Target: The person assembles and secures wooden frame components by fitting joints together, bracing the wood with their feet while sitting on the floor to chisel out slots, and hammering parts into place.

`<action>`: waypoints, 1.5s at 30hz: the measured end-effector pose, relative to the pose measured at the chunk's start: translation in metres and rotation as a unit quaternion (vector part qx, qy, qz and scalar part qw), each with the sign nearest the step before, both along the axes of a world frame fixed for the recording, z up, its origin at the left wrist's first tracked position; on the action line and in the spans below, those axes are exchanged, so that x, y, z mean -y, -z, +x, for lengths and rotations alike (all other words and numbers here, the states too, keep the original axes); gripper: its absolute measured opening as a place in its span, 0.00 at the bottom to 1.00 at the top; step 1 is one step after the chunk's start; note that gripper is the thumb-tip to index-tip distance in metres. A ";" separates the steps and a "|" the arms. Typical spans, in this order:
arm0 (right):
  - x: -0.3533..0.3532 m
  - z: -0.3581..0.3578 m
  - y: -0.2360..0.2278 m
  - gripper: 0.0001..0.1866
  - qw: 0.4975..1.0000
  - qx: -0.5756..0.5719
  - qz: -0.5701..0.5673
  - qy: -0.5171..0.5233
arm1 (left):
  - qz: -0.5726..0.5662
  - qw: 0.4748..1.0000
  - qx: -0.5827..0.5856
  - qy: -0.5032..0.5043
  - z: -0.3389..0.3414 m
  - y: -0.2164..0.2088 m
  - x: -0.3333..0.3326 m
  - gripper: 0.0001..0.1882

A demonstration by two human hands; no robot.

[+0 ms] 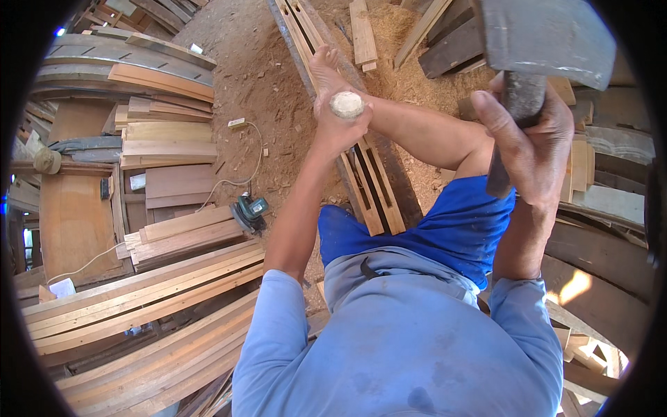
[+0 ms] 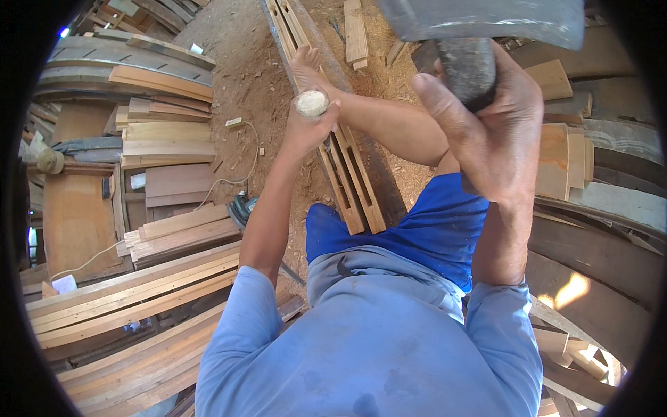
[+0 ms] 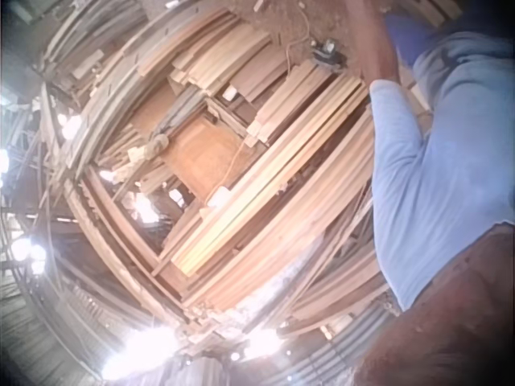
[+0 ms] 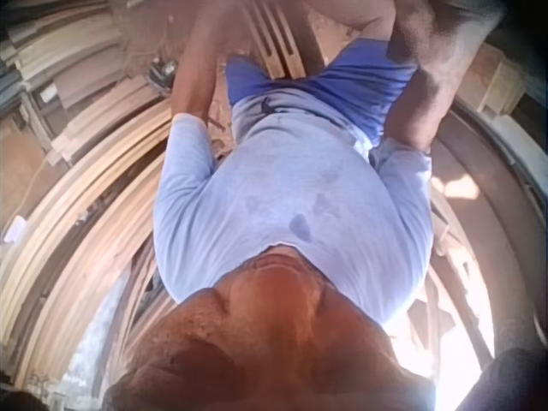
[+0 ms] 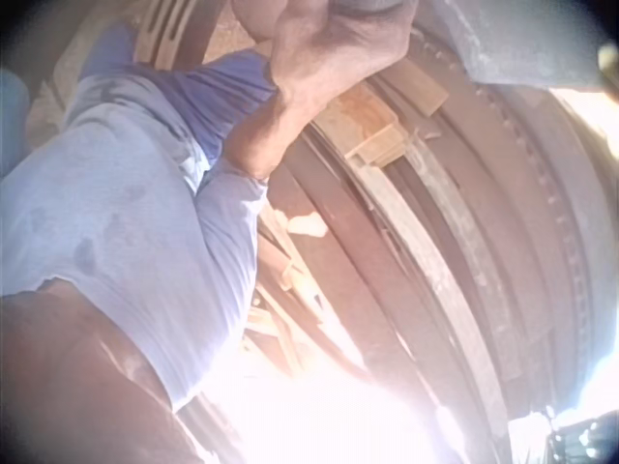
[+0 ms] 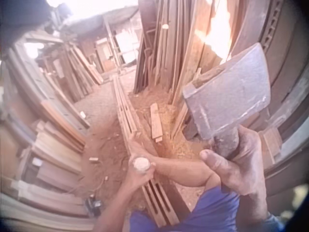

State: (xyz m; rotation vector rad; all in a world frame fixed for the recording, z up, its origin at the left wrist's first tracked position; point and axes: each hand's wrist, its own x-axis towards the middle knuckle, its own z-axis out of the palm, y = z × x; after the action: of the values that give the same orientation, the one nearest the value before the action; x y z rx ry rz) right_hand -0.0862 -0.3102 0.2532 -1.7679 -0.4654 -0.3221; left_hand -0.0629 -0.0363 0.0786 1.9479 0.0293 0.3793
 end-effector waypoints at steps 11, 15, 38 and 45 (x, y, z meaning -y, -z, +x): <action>-0.013 0.023 0.013 0.10 1.000 0.011 -0.018 0.012 | 0.107 0.994 0.005 0.023 0.003 -0.007 0.011 0.23; -0.052 0.020 0.037 0.19 0.912 -0.130 -0.384 -0.066 | 0.044 0.998 -0.025 0.031 -0.003 -0.014 0.027 0.22; -0.038 0.015 0.032 0.21 0.917 -0.141 -0.371 -0.033 | 0.047 0.989 -0.052 0.127 -0.003 0.006 0.020 0.14; -0.063 0.022 0.063 0.20 0.944 0.041 -0.322 -0.066 | 0.062 0.988 0.107 0.088 -0.001 0.004 0.019 0.09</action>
State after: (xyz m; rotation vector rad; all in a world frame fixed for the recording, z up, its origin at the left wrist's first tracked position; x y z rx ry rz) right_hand -0.0646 -0.2476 0.1900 -2.3477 -0.8109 -0.1530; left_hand -0.0636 -0.0553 0.0743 2.0033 -0.3105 0.4797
